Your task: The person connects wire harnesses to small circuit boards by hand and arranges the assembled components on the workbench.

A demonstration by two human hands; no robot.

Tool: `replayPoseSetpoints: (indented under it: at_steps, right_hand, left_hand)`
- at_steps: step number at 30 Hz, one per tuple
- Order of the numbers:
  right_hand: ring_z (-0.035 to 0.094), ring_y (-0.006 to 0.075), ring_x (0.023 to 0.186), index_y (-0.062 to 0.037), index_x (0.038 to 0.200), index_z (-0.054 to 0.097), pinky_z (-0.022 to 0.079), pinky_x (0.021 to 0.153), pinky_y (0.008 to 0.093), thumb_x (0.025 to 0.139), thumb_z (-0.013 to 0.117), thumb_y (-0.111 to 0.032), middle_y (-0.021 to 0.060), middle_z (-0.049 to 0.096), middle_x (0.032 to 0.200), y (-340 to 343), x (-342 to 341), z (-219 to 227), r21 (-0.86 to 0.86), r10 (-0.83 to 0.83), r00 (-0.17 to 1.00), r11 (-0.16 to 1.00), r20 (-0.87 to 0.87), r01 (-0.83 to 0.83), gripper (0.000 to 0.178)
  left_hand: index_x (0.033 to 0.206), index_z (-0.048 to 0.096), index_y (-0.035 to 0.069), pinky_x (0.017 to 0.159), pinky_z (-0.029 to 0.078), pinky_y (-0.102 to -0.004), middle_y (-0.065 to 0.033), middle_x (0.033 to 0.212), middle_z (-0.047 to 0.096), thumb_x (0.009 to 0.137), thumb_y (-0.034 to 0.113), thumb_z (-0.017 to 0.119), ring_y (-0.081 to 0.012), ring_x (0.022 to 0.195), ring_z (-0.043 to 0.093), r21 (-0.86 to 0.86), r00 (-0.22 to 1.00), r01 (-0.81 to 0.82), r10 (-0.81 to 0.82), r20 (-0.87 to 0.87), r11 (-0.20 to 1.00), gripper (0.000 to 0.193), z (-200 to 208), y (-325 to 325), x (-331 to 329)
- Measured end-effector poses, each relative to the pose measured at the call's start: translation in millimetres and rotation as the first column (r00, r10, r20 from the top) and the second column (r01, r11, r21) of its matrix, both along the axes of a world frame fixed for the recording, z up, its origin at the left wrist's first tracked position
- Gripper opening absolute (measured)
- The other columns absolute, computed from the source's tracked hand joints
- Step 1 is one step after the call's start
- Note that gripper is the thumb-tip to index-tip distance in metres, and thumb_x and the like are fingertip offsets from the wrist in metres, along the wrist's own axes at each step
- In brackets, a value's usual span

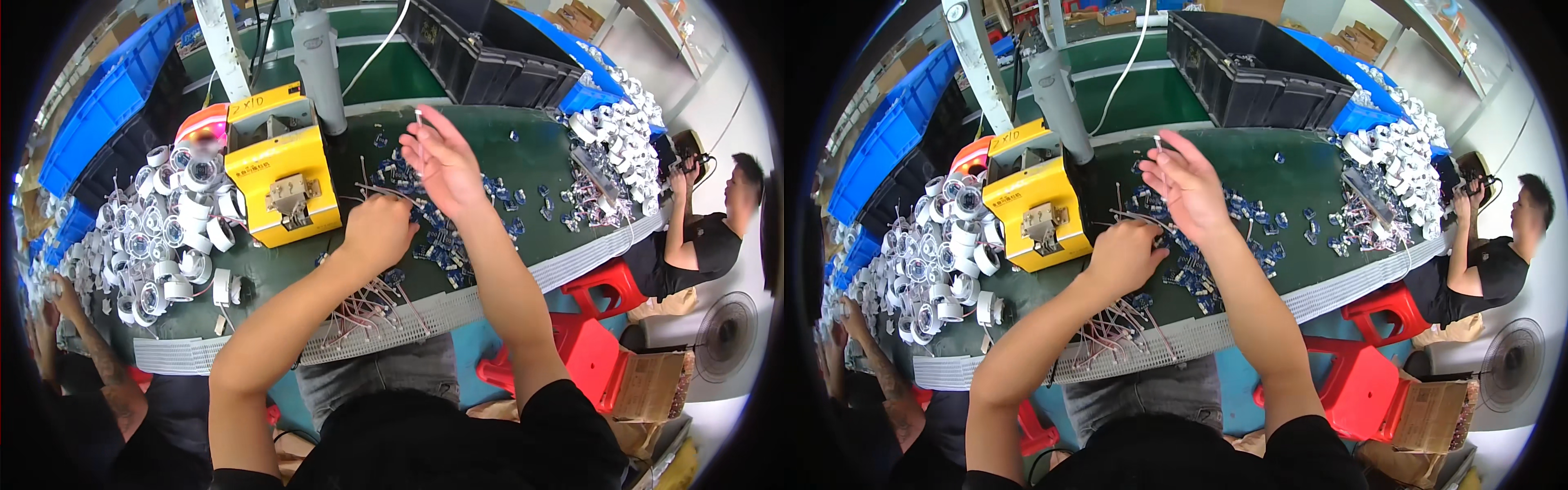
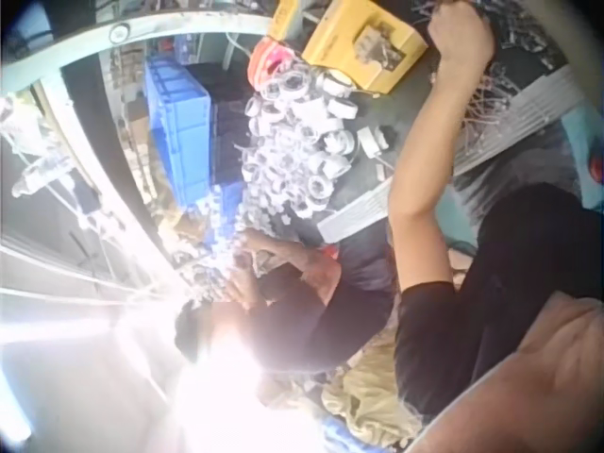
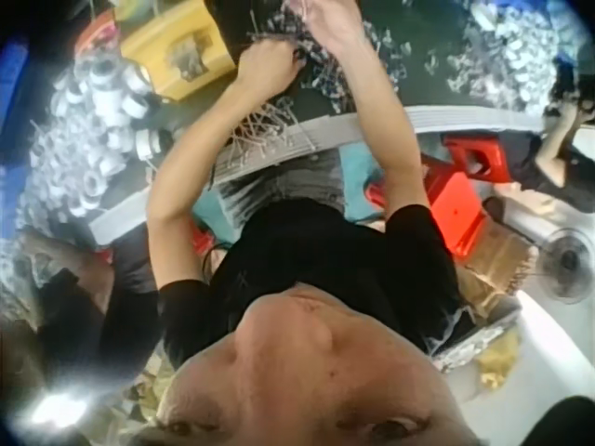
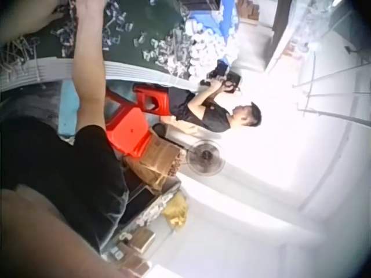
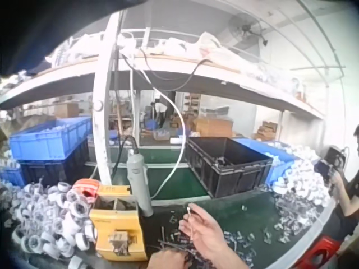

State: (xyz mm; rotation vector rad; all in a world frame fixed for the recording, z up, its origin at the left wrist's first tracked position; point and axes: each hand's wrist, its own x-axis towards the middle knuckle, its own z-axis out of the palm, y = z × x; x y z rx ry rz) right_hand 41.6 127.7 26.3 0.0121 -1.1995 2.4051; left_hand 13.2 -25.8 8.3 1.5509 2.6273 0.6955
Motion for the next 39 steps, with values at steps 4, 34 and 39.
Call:
replayPoseSetpoints:
  at_steps: [4,34,39]
  right_hand:
    - [0.067,0.0197,0.094,-0.0008,0.125,0.060,0.056,0.081,0.0314,0.096,0.059,-0.007,0.0077,0.065,0.105,18,13,3,0.040,0.024,0.999,0.999,0.025,-0.025,0.029]
    - [0.070,0.0130,0.067,-0.0027,0.100,0.073,0.052,0.055,0.0234,0.084,0.075,-0.008,0.0079,0.073,0.081,-86,28,16,0.935,0.005,1.000,0.356,-0.007,0.005,0.017]
    - [0.068,0.0188,0.063,-0.0036,0.093,0.073,0.050,0.055,0.0266,0.082,0.076,-0.008,0.0082,0.071,0.077,-81,27,12,0.975,0.035,0.986,0.158,-0.161,0.154,0.012]
  left_hand:
    - [0.095,0.072,0.007,0.075,0.056,-0.0434,-0.0120,0.094,0.069,0.077,0.019,0.076,-0.0325,0.087,0.069,-0.011,0.999,-0.029,0.029,0.028,1.000,0.022,-4,0,3]
    - [0.112,0.066,-0.004,0.079,0.057,-0.0256,-0.0073,0.098,0.070,0.092,-0.003,0.064,-0.0117,0.086,0.067,0.528,0.444,-0.464,-0.330,0.833,0.711,0.019,11,-129,-6]
    - [0.112,0.066,-0.005,0.080,0.057,-0.0249,-0.0073,0.098,0.070,0.092,-0.003,0.065,-0.0116,0.086,0.067,0.503,0.397,-0.484,-0.333,0.855,0.716,0.020,10,-131,-8]
